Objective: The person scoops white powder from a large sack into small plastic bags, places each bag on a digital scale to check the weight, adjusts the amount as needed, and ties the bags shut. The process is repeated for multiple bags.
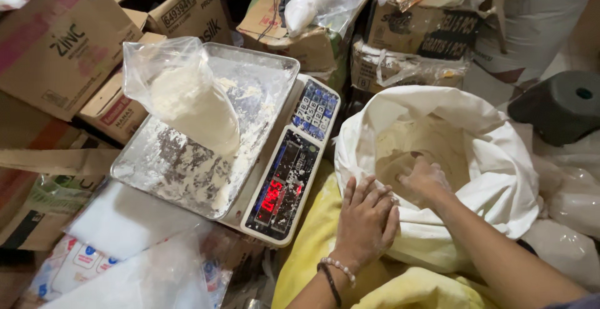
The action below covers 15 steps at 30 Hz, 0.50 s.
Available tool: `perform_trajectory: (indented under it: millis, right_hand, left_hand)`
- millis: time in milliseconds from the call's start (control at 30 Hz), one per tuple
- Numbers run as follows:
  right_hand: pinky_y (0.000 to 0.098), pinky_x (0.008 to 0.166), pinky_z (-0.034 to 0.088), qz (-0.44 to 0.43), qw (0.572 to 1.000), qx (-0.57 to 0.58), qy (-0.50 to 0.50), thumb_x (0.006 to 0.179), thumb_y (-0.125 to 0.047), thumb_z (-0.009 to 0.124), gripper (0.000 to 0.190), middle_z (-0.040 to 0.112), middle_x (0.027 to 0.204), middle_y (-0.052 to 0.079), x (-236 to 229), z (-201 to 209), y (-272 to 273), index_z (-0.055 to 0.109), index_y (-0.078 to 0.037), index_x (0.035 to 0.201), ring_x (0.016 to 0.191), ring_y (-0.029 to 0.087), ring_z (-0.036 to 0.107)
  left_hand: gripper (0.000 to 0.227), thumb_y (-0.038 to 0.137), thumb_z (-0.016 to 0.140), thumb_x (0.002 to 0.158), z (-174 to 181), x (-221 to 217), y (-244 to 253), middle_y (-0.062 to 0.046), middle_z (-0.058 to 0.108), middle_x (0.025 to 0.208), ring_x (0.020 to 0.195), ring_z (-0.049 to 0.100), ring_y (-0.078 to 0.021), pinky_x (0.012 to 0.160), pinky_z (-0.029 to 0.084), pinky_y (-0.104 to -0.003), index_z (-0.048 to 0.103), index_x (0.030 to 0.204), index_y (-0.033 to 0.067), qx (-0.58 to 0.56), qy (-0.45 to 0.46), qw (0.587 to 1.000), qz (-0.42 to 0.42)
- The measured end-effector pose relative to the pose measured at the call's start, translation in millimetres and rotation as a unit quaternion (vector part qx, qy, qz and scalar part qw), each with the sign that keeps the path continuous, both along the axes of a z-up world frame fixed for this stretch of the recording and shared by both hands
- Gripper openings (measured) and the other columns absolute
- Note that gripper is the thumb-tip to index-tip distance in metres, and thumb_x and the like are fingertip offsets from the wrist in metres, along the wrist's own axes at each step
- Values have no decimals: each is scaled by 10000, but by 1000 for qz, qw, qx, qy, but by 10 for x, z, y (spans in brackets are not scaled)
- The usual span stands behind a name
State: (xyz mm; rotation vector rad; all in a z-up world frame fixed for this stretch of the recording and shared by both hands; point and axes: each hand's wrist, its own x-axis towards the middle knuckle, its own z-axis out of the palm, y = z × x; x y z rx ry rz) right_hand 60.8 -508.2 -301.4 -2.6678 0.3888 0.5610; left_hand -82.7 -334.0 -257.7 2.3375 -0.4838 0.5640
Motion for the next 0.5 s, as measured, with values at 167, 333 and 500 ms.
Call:
perform_trajectory:
  millis: [167, 333, 500]
  right_hand:
    - [522, 1108, 456, -23, 998, -15, -50, 882, -409, 696, 651, 530, 1473, 213, 6, -16, -16, 532, -219, 1482, 1346, 412, 545]
    - [538, 1111, 414, -10, 978, -93, -186, 898, -223, 631, 522, 507, 1428, 192, 99, -194, -17, 619, -288, 1415, 1338, 379, 491]
    - [535, 1098, 432, 131, 971, -166, -113, 867, -339, 685, 517, 434, 1531, 147, 62, -181, -13, 628, -285, 1378, 1381, 345, 470]
  left_hand:
    - [252, 226, 591, 973, -11, 8, 2, -117, 688, 1288, 1415, 470, -334, 1274, 207, -547, 732, 1088, 52, 0, 14, 1000, -5]
    - [276, 239, 578, 987, -2, 7, 23, -115, 688, 1295, 1429, 465, -337, 1285, 196, -536, 728, 1107, 40, 18, 24, 1000, -5]
    - [276, 249, 570, 1000, 2, -23, 52, -107, 690, 1297, 1431, 470, -339, 1296, 191, -533, 732, 1103, 50, 18, 28, 999, -12]
